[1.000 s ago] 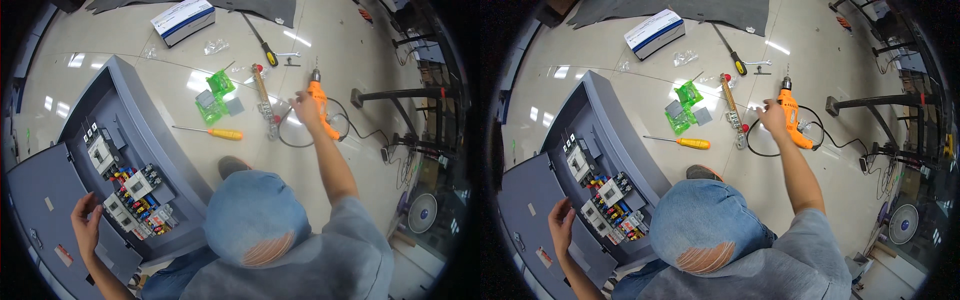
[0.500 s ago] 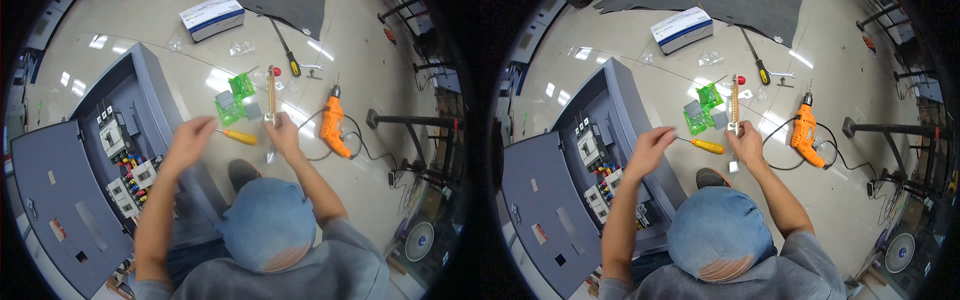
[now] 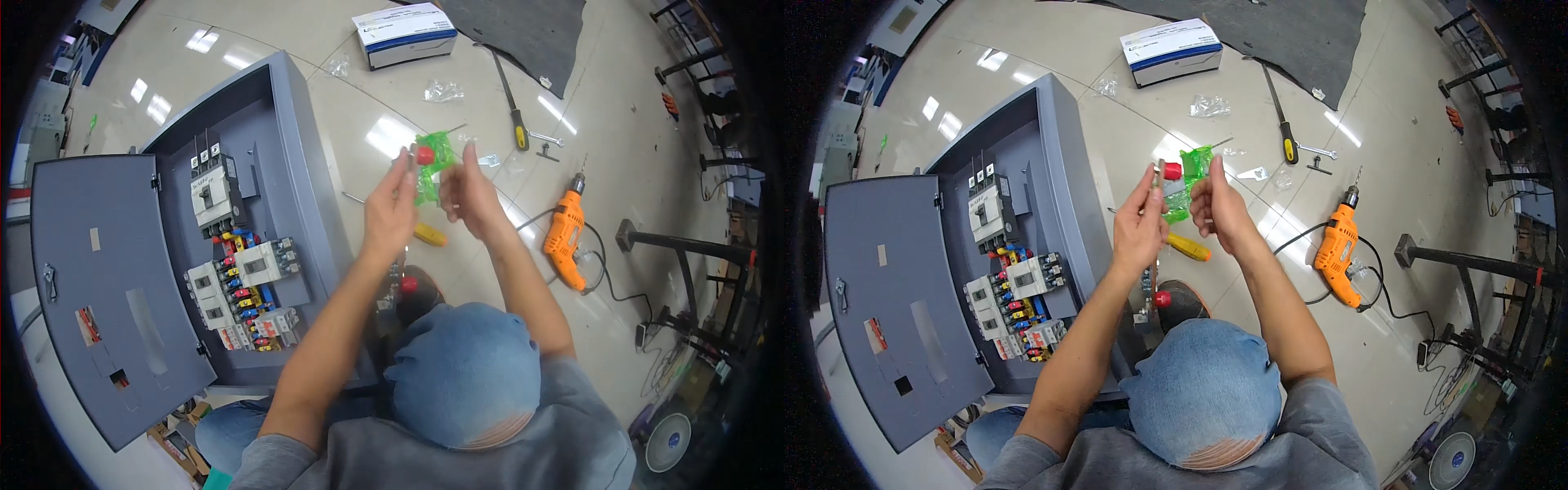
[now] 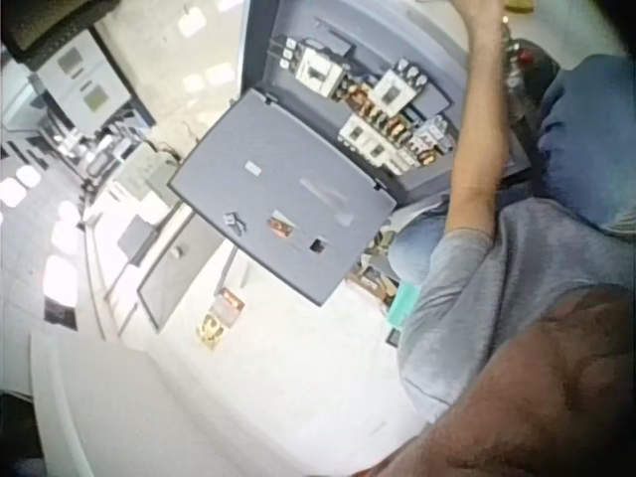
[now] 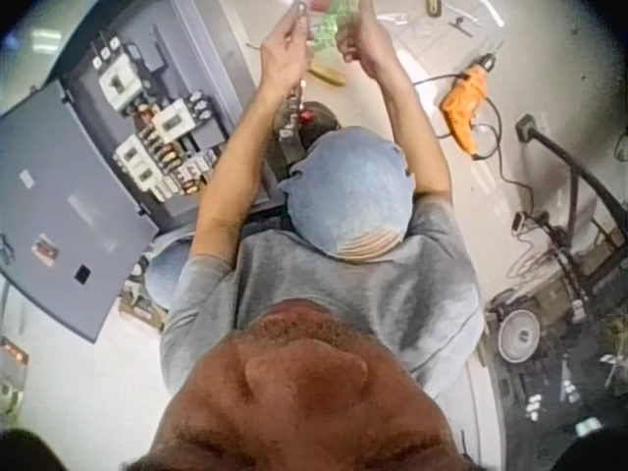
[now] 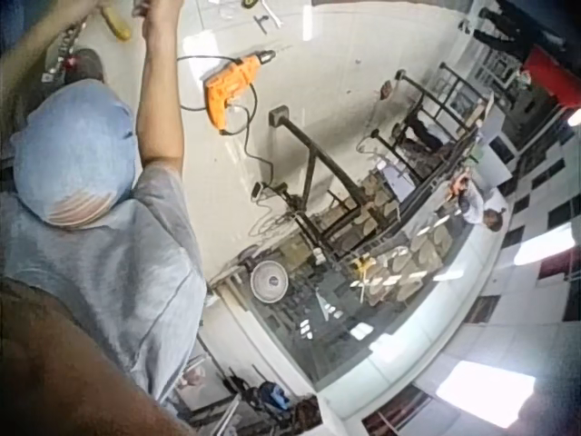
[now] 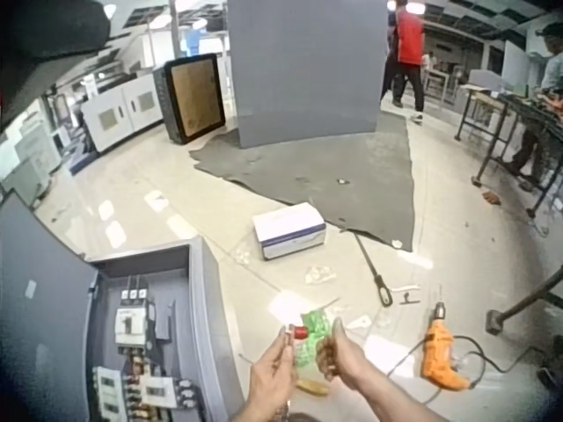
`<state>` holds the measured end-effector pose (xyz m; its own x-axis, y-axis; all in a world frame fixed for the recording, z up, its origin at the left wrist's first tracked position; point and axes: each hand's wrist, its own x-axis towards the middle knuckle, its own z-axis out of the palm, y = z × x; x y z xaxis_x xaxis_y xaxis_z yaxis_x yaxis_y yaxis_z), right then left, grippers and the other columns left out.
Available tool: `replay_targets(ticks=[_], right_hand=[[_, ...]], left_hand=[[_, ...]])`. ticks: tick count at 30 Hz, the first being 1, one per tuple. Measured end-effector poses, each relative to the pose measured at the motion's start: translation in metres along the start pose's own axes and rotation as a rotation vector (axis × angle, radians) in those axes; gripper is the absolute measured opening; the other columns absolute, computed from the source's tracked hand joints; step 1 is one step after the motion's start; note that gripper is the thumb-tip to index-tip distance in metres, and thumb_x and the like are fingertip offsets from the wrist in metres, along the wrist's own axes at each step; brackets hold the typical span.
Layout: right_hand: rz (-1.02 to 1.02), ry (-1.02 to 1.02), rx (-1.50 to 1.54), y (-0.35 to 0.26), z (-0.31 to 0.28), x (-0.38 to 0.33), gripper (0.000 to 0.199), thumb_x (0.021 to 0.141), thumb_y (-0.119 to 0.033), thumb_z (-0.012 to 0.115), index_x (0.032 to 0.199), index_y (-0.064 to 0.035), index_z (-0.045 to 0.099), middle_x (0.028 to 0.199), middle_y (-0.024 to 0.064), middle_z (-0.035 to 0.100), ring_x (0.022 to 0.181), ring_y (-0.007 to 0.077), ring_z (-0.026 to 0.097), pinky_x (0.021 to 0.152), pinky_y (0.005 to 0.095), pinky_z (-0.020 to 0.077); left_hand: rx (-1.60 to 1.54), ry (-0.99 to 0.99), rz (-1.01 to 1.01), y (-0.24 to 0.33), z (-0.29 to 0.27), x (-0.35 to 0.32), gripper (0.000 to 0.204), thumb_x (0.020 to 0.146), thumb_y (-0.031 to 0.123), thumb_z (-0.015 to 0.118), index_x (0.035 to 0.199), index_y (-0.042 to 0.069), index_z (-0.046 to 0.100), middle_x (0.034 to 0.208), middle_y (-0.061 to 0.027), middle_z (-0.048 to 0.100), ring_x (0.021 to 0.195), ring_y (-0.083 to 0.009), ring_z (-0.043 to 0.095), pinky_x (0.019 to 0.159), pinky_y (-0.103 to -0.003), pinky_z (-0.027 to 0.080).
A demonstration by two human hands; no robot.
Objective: Installing and wiring circuit breakers into an electrical distribution panel.
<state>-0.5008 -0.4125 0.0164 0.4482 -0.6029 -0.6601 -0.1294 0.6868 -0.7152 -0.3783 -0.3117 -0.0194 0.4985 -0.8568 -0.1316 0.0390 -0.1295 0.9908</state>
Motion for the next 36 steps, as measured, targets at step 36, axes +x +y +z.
replay_targets(ticks=[36], right_hand=[[-0.030, -0.032, 0.039, 0.053, -0.046, 0.020, 0.031, 0.096, -0.033, 0.062, 0.111, -0.0058, 0.061, 0.093, 0.0060, 0.065, 0.075, 0.0146, 0.063, 0.066, 0.0304, 0.0536]], left_hand=[[-0.097, -0.140, -0.271, -0.060, 0.035, -0.010, 0.038, 0.102, 0.023, 0.052, 0.137, 0.010, 0.054, 0.068, 0.0004, 0.049, 0.041, -0.0072, 0.041, 0.034, -0.025, 0.034]])
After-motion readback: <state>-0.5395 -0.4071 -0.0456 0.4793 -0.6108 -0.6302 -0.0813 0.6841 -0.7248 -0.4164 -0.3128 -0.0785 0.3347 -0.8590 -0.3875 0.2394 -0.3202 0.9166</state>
